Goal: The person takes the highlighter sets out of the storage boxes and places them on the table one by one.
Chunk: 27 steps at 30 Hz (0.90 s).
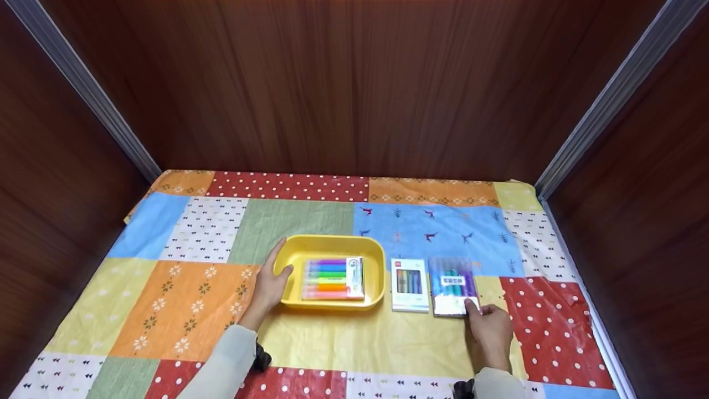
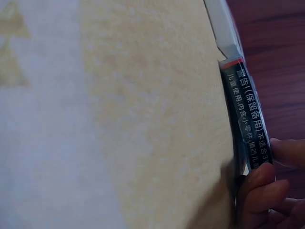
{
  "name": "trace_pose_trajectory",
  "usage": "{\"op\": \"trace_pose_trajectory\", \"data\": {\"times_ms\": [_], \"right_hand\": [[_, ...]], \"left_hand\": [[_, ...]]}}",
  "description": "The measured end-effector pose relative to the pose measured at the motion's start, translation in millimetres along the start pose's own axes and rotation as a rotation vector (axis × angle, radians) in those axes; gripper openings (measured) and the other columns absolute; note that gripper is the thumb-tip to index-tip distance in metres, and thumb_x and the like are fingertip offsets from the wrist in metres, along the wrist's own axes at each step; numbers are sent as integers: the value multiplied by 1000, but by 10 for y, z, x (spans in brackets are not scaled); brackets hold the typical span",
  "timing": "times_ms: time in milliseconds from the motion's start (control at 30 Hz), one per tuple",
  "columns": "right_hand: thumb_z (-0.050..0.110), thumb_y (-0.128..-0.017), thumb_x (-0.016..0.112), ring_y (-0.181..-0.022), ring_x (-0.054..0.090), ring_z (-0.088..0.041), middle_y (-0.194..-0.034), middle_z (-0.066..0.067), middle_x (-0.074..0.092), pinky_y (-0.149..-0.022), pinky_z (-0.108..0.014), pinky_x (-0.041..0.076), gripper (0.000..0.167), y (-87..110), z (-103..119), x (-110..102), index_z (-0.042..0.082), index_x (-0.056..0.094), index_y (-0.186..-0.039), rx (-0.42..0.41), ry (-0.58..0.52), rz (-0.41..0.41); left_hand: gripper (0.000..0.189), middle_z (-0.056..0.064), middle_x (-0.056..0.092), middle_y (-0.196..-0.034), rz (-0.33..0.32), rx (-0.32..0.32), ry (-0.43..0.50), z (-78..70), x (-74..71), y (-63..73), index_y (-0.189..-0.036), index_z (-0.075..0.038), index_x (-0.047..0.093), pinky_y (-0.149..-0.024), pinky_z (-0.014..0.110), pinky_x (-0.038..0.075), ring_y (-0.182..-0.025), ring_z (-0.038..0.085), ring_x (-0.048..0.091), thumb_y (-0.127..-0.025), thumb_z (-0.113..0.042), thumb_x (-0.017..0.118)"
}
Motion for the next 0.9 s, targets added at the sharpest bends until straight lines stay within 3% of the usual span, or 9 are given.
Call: {"op": "trace_pose_trajectory", "data": {"times_ms": [233, 367, 467, 700, 900], "right_hand": [[43, -97, 58, -57, 58, -15, -61, -2, 60, -55, -29, 49, 48, -20, 52, -6, -4, 59, -93, -11, 81, 69], [42, -98, 56, -62, 58, -17, -65, -4, 60, -57, -29, 49, 47, -26, 54, 14, -4, 56, -96, 46, 86, 105], [42, -98, 57, -65, 58, -19, -66, -5, 60, -60, -29, 49, 46, -28, 35, 27, -3, 54, -97, 95, 87, 119], [41, -96, 58, -63, 60, -17, -65, -6, 62, -58, -27, 47, 47, -14, 50, -56, -5, 52, -95, -13, 191, 106], [45, -96, 57, -64, 60, -19, -67, -7, 62, -59, -29, 47, 49, 0, 149, -119, -3, 50, -99, -13, 226, 115]], "left_hand": [[67, 7, 39, -162, -3, 6, 4, 12, -14, -6, -157, -31, 35, -119, 56, 35, -147, 37, 40, -98, -9, 58], [66, 7, 40, -162, -3, 4, 10, 28, -24, -9, -158, -27, 35, -119, 56, 36, -146, 37, 41, -98, -9, 58], [67, 8, 40, -162, -6, 2, 10, 35, -28, 7, -157, -29, 35, -118, 56, 36, -146, 38, 41, -98, -9, 58], [67, 9, 41, -161, -1, 6, 2, 47, 3, 22, -157, -29, 36, -116, 54, 39, -143, 36, 44, -97, -7, 59], [68, 9, 42, -161, -17, 8, -1, 8, -1, -7, -156, -32, 37, -119, 54, 36, -145, 37, 42, -97, -8, 60]]}}
Point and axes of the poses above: each hand's wrist, its own y-axis away from the middle knuckle, its own x-axis out of the palm, z = x × y, the point moved 5 cm from there along -y, towards the middle knuckle
